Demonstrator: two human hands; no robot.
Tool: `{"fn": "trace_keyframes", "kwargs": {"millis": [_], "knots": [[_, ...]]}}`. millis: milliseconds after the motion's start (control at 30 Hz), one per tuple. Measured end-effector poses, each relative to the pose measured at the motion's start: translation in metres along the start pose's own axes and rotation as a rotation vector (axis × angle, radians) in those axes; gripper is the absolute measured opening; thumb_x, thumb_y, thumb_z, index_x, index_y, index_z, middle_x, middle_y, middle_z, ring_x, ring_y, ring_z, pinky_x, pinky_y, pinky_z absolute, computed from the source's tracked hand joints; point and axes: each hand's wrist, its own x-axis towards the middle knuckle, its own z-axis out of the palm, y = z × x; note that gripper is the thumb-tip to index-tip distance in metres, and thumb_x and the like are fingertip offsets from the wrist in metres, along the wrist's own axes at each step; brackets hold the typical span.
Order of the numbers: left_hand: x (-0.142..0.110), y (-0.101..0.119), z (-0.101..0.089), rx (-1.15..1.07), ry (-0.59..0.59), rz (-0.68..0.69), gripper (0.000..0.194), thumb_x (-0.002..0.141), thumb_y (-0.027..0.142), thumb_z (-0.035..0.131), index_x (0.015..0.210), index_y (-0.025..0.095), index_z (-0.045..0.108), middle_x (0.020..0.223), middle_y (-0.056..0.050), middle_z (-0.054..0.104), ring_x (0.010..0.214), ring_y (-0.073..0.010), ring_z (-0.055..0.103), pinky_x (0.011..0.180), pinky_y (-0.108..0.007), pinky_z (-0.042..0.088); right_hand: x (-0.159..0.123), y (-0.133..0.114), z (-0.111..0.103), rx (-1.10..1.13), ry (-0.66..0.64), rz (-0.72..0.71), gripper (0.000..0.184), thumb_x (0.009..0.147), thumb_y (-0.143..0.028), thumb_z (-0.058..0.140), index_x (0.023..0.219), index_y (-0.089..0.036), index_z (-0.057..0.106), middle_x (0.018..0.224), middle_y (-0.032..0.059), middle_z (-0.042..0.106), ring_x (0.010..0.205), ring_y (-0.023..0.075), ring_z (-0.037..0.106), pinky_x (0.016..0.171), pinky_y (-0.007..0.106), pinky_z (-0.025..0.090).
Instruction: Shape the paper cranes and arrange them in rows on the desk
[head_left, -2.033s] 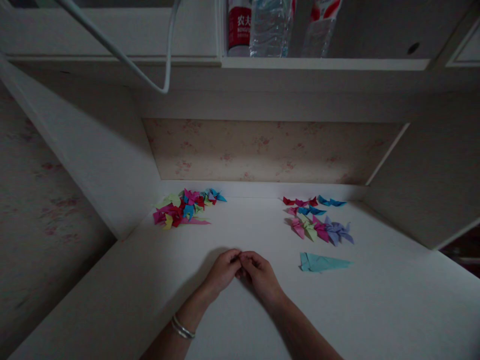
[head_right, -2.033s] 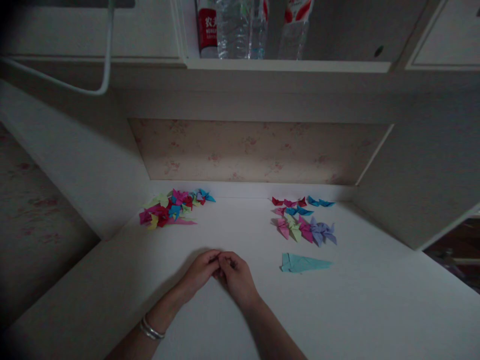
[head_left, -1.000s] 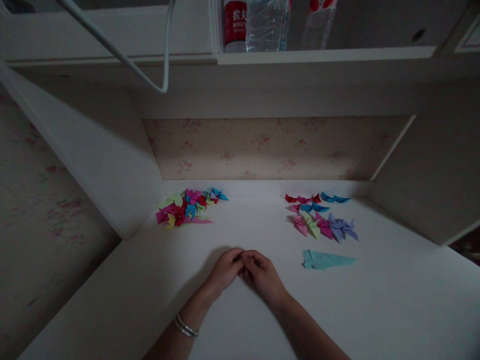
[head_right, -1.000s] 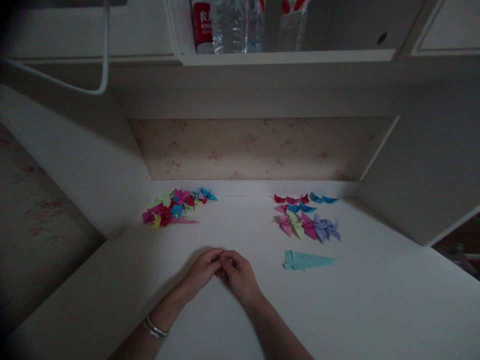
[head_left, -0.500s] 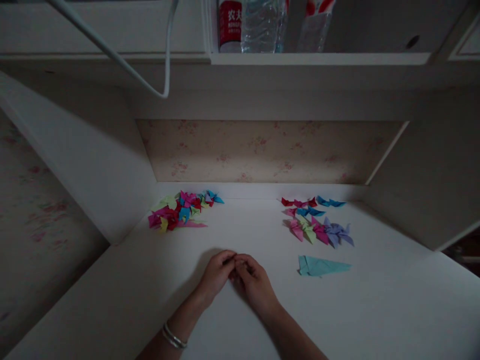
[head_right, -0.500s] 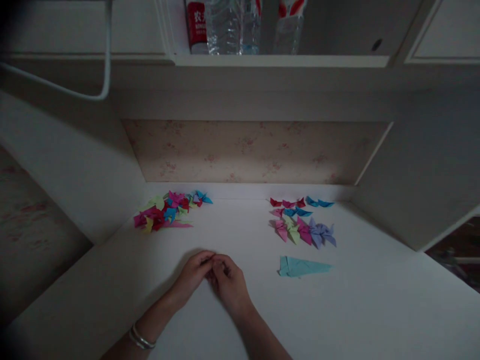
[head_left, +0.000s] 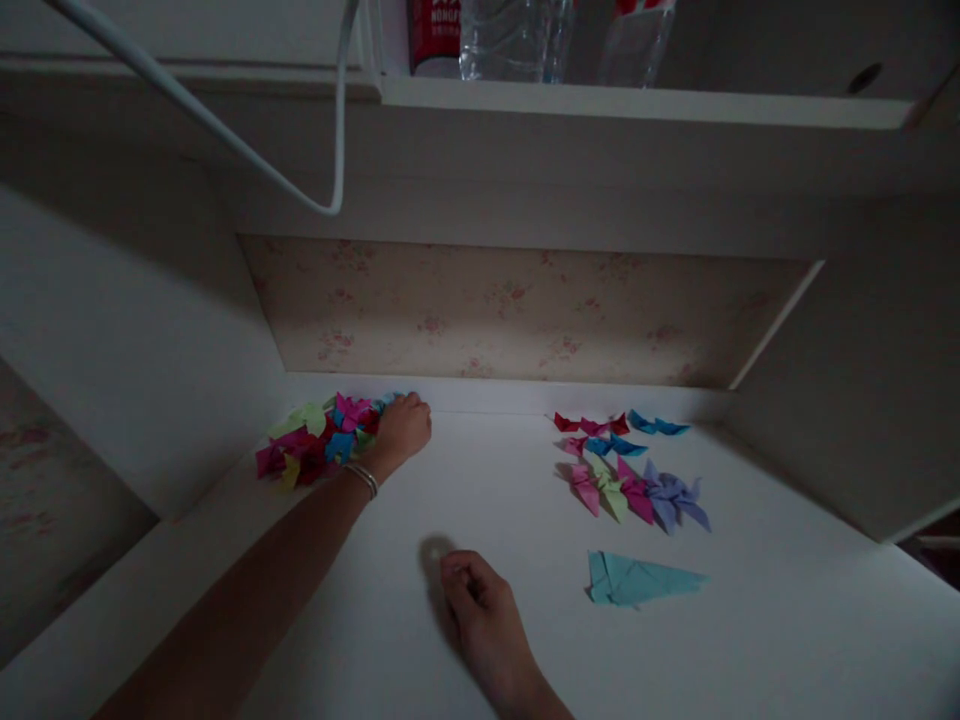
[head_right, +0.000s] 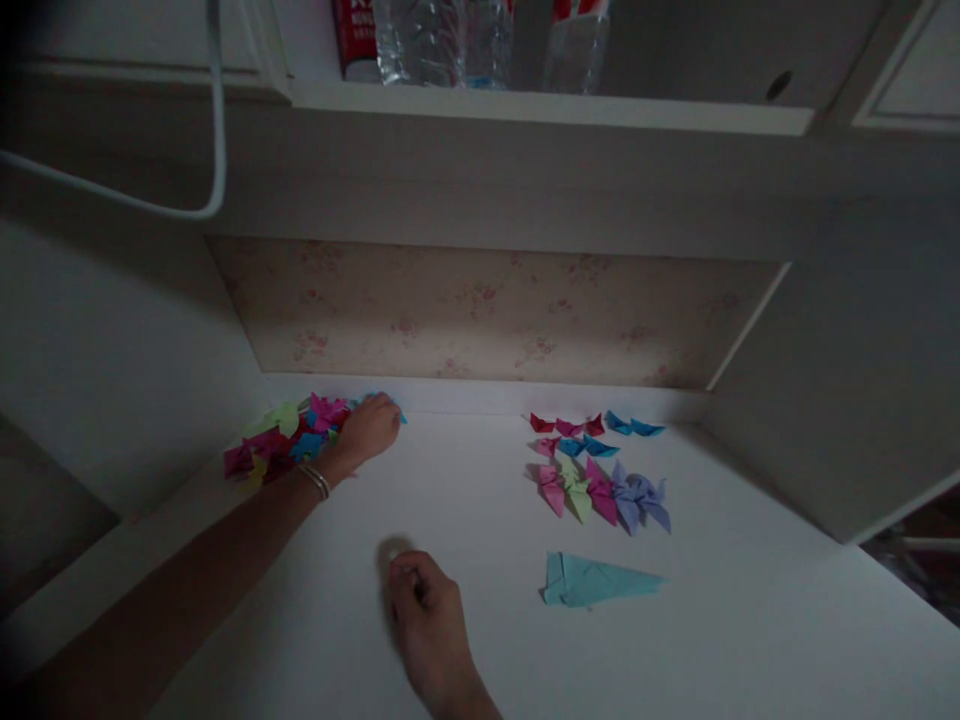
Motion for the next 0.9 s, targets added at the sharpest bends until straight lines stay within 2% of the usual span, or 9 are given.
{"fn": "trace_keyframes", "kwargs": {"millis": [133,267,400,667,900], "knots": [[0.021,-0.002,0.008,0.149,0.012,-0.036,0.026,0.083,0.015,0.044,0.092,0.011,0.068,0.111,-0.019,0.055,0.112,-0.0314,0.041,0.091,-0.044,0.030,0.002,0.000,-0.001,-0.077,0.000,-0.004,0.034,0.083,-0.053,0.054,0.083,-0.021,0.064,0.057,-0.0023,0.045,0.049,0.0104,0.033,0.043,0.022,0.022],[0.032,-0.004,0.022,0.229,-0.027,-0.090,0.026,0.082,0.017,0.046,0.088,0.010,0.070,0.105,-0.020,0.058,0.106,-0.0316,0.044,0.088,-0.046,0.031,0.004,0.001,-0.001,-0.218,0.011,-0.050,0.030,0.084,-0.047,0.052,0.081,-0.020,0.067,0.062,0.0004,0.053,0.052,0.0114,0.039,0.044,0.022,0.026],[0.036,-0.007,0.030,0.275,-0.063,-0.131,0.025,0.079,0.015,0.047,0.086,0.011,0.071,0.101,-0.019,0.062,0.102,-0.0306,0.048,0.085,-0.045,0.034,0.006,0.000,-0.001,-0.258,0.016,-0.078,0.027,0.087,-0.039,0.049,0.082,-0.019,0.067,0.065,0.0007,0.057,0.055,0.0113,0.044,0.048,0.021,0.030],[0.028,-0.006,0.026,0.289,-0.054,-0.082,0.025,0.081,0.013,0.046,0.087,0.012,0.070,0.098,-0.018,0.065,0.100,-0.0300,0.053,0.083,-0.042,0.038,0.005,0.002,-0.002,-0.285,0.029,-0.136,0.022,0.085,-0.032,0.052,0.082,-0.019,0.068,0.067,0.0007,0.061,0.058,0.0119,0.049,0.050,0.020,0.033],[0.016,0.015,0.011,0.240,0.083,0.011,0.028,0.087,0.018,0.042,0.104,0.016,0.065,0.109,-0.014,0.064,0.102,-0.0267,0.054,0.086,-0.038,0.040,0.005,-0.003,-0.003,-0.298,0.019,-0.144,0.020,0.085,-0.025,0.050,0.082,-0.019,0.068,0.065,0.0004,0.059,0.057,0.0115,0.048,0.050,0.020,0.033]]}}
